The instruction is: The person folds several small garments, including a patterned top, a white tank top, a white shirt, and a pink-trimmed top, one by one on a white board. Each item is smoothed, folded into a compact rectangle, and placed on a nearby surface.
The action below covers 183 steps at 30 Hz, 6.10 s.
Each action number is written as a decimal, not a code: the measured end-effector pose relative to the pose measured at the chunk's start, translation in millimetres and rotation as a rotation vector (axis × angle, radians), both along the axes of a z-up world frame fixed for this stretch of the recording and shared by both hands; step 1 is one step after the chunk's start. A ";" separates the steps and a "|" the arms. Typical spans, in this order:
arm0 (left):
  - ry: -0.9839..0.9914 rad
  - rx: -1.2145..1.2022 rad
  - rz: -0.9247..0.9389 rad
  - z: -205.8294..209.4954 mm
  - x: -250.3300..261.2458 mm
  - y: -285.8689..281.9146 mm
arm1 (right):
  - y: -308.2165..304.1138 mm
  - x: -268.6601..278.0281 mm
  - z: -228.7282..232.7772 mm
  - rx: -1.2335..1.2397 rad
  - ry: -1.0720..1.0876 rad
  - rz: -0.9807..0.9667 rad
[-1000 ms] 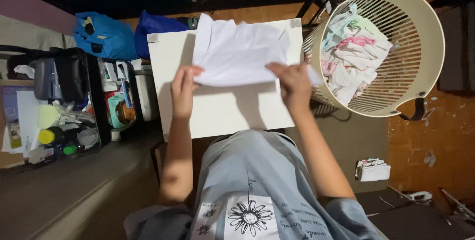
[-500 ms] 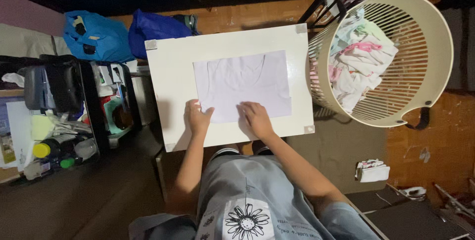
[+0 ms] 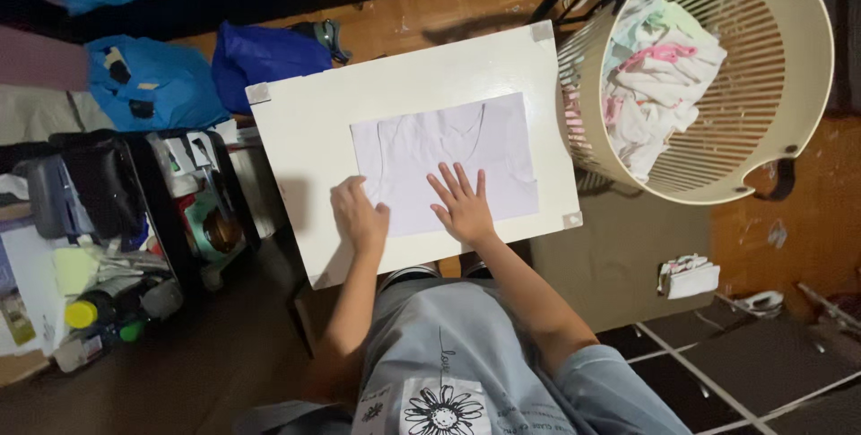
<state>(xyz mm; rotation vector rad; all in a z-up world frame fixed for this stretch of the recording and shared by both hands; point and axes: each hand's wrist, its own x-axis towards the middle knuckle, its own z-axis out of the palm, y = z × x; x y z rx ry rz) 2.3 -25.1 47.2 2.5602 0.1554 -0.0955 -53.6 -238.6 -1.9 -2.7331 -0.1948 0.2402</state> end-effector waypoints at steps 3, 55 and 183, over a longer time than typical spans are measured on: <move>-0.095 0.015 -0.209 -4.5 -4.3 -18.9 | 3.8 -2.4 -1.5 -0.029 -0.002 -0.005; 0.008 0.207 -0.659 -61.1 25.3 -145.7 | -97.3 103.3 -14.2 0.031 -0.065 -0.286; -0.014 -0.048 -0.061 -41.4 21.7 -100.9 | -47.1 38.0 6.5 0.050 -0.014 -0.094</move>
